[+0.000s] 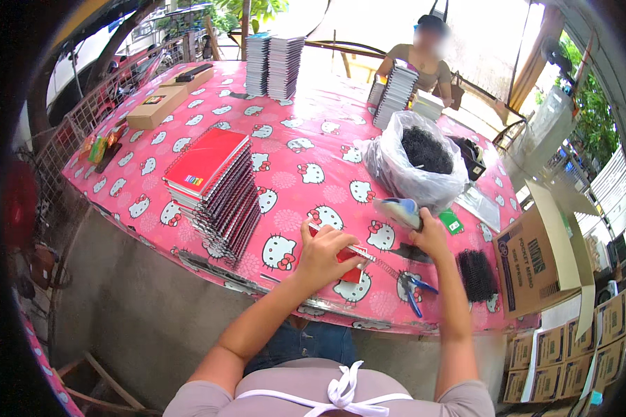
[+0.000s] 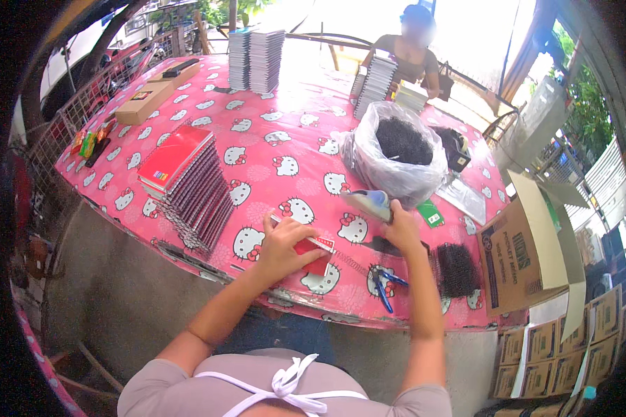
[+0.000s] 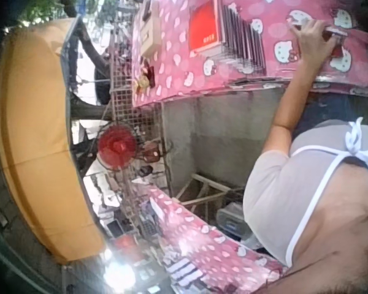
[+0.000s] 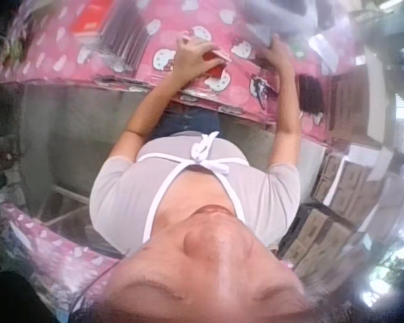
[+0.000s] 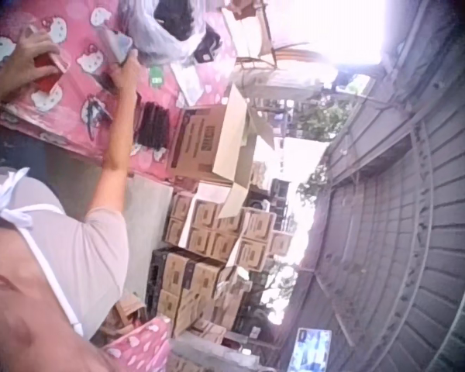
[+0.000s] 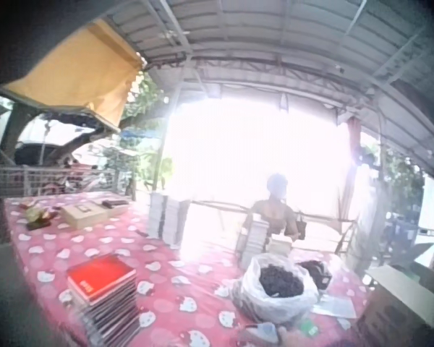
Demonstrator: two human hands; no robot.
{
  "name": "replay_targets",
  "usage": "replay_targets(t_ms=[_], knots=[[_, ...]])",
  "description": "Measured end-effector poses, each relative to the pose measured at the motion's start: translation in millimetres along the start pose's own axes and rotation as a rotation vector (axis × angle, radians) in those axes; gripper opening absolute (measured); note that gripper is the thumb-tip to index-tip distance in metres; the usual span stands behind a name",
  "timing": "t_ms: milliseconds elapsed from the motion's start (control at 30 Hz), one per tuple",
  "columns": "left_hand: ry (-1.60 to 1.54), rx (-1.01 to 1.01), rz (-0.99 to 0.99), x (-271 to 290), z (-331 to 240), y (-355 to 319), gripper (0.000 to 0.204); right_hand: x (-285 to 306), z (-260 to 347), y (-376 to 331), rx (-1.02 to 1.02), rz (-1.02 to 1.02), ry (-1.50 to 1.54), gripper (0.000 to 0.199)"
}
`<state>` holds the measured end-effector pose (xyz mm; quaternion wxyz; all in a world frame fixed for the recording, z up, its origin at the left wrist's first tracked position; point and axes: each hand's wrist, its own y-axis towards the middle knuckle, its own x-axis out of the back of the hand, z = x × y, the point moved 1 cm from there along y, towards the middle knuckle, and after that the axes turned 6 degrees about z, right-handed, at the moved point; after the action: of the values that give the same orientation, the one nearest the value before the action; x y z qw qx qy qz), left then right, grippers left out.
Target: The person assembles red booklets by inserting a black spiral binding through the pre-punched holes of the cover and pages by hand and then uses a blue tool to crimp or cut the ends of the spiral.
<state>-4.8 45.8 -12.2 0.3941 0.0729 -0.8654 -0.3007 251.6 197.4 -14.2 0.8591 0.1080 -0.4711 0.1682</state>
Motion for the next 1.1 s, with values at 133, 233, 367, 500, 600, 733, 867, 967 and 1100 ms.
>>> replay_targets(t_ms=[133, 233, 367, 500, 600, 733, 867, 967, 1100], knots=[[-0.057, 0.047, -0.001, 2.1, 2.8, -0.4, 0.046, -14.4, 31.0, -43.9, 0.363, 0.014, 0.573, 0.050], [-0.087, 0.059, 0.074, 0.9, -0.1, 1.0, 0.055, -20.2, 30.2, -43.2, 0.282, 0.187, 0.520, 0.035], [-0.119, 0.086, 0.085, 4.6, 1.0, 6.4, 0.059, -13.5, 38.4, -35.9, 0.378, 0.146, 0.536, 0.032], [-0.162, 0.032, 0.008, 13.0, 10.9, 11.0, 0.054, -2.4, 49.9, -26.7, 0.325, 0.046, 0.414, 0.037], [-0.174, -0.043, -0.121, 17.2, 24.1, 4.6, 0.047, -4.6, 68.7, -25.7, 0.296, 0.207, 0.337, 0.045], [-0.466, 0.194, -0.131, 18.8, 36.8, -7.7, 0.046, -8.4, 58.7, -10.2, 0.191, 0.244, 0.595, 0.051], [-0.880, 0.243, -0.104, 4.2, 63.4, -12.4, 0.037, -10.8, 90.3, -9.6, 0.274, 0.236, 0.360, 0.051], [-0.997, 0.361, -0.022, -3.9, 60.9, -24.5, 0.036, -15.7, 83.3, -6.8, 0.250, 0.285, 0.530, 0.046], [-1.039, 0.214, -0.090, -4.7, 63.4, -10.8, 0.034, -16.5, 85.6, -6.8, 0.228, 0.339, 0.575, 0.045]])
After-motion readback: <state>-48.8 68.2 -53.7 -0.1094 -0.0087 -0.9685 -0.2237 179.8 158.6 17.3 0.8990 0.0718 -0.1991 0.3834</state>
